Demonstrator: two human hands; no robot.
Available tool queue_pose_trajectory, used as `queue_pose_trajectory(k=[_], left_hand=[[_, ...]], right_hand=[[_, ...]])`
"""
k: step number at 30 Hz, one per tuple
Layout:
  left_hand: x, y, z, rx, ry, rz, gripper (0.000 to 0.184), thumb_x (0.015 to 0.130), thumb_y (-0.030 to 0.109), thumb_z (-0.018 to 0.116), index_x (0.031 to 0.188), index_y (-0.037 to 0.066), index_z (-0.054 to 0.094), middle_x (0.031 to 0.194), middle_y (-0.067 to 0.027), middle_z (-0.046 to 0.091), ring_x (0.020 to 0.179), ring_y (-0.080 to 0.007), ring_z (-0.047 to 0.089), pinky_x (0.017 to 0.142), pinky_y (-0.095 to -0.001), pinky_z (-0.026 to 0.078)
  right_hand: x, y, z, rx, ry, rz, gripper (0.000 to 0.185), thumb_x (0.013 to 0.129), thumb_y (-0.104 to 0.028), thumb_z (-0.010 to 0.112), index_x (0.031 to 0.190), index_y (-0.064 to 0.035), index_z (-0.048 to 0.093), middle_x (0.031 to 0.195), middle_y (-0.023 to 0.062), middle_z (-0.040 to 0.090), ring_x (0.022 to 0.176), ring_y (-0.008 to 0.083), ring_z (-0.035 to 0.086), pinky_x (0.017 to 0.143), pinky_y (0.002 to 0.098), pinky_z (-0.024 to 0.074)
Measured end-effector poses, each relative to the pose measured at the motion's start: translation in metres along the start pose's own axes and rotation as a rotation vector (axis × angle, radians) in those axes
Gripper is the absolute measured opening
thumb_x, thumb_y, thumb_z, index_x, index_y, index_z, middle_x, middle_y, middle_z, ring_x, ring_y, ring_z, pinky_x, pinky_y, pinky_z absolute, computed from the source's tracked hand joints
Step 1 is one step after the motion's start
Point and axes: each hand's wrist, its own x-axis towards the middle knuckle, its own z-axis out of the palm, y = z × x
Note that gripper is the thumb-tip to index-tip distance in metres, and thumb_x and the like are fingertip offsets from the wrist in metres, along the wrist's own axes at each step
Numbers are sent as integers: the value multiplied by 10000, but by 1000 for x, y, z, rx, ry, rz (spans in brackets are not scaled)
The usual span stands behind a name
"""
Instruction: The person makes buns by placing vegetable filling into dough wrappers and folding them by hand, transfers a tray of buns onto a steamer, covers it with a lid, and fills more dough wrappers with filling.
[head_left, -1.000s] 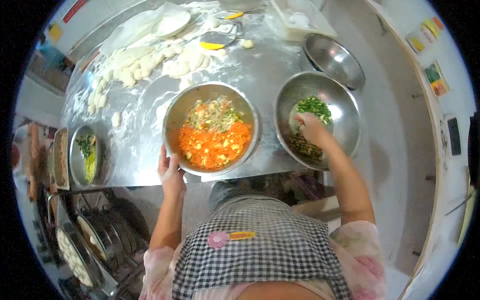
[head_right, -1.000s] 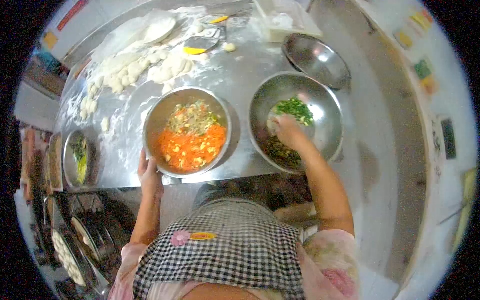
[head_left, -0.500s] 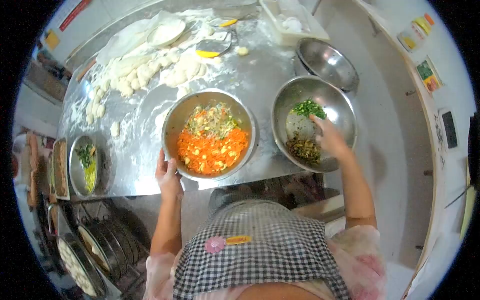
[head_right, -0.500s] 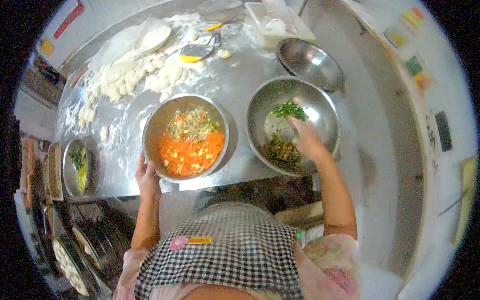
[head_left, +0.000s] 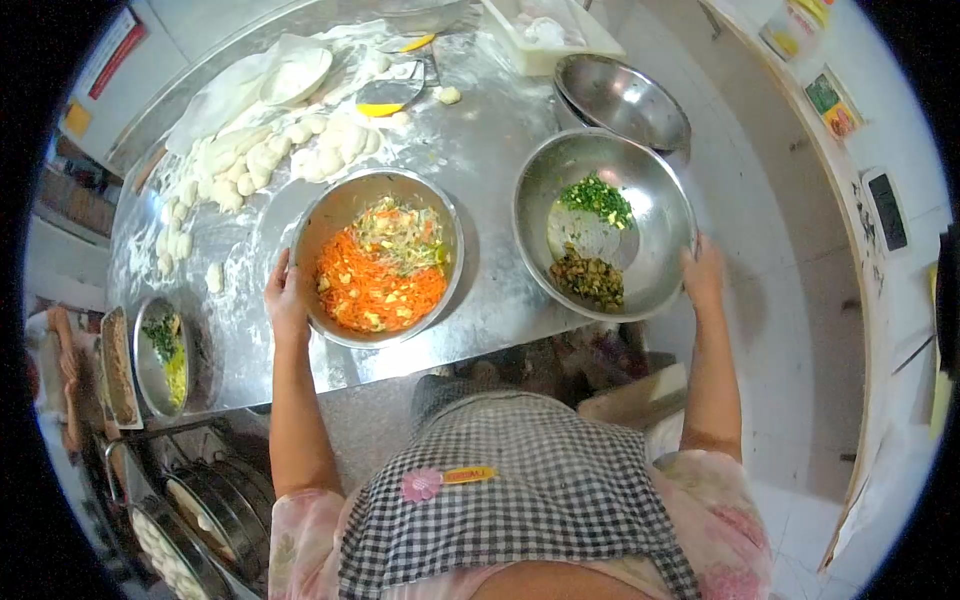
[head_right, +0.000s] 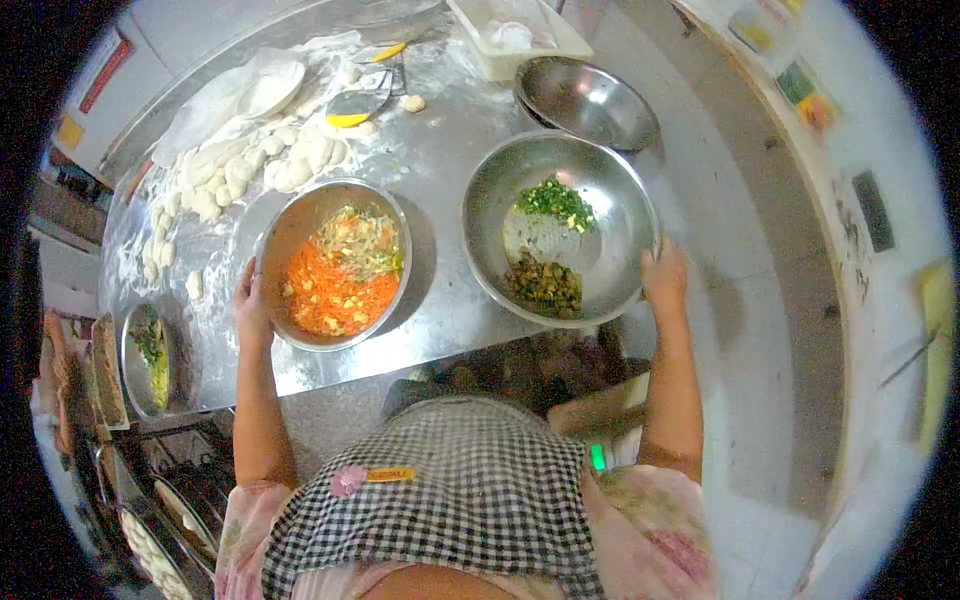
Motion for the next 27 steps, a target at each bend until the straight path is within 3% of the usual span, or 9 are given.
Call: queue_pose_trajectory(k=[1,4,12,14,16,18,20,25,27], left_hand=[[9,2,-6,54,-47,-6,406,905,116,430,1285,-24,412,1116,-162,568,973,-193,569,843,-282,450],[13,16,-3,80,-67,-5,381,906,120,420,1258,-22,449,1147,-166,558,997,-202,560,863,-288,438],[17,-9,-15,270,80,128,379,840,118,488,1203,20,534,859,-71,632,735,-110,558,660,-246,462],[18,-18,-18,312,96,114,341,859,143,499,1177,32,555,959,-120,636,843,-160,580,760,-301,463],[24,-37,-18,234,100,187,342,857,153,512,1171,28,556,981,-137,637,869,-174,587,784,-315,457],[11,-23,-5,184,141,107,336,853,161,516,1147,7,567,909,-112,648,789,-160,585,734,-286,458],[10,-21,2,178,203,181,300,858,174,505,1083,-1,597,884,-97,646,781,-156,582,718,-279,456],[-35,-46,10,286,268,77,345,909,261,467,1081,-14,586,939,-114,618,850,-164,563,787,-271,434],[-59,-87,0,541,295,363,368,899,279,461,1117,0,561,1099,-163,559,1017,-273,521,897,-365,396]], right_hand=[[1,1,-2,35,6,-17,437,804,-219,561,1183,-9,509,1090,249,550,1029,380,518,893,427,385],[10,4,2,1,-70,28,494,780,-230,598,1204,-7,477,1157,255,495,1058,392,483,916,462,370],[-10,-101,-104,246,206,-71,235,781,-138,613,966,-15,536,969,129,557,886,249,526,814,349,416],[-24,-124,-134,408,445,-163,174,808,-102,555,741,-42,406,779,31,452,708,122,406,702,274,388],[-19,-102,-116,616,542,-292,50,790,-60,564,803,-32,524,829,44,536,749,133,485,732,277,413],[-24,-116,-71,374,103,-412,301,753,-24,595,1051,-67,584,986,89,583,939,208,539,871,325,410],[-32,-113,-26,-78,-409,-641,520,745,12,584,1247,-70,477,1239,122,512,1205,311,411,1036,388,275],[12,-120,-39,212,-378,-545,587,754,10,564,1311,-98,414,1328,126,429,1292,302,299,1077,399,200],[26,-127,-42,266,-346,-541,579,755,20,556,1308,-80,413,1354,121,407,1303,298,283,1084,394,185]])
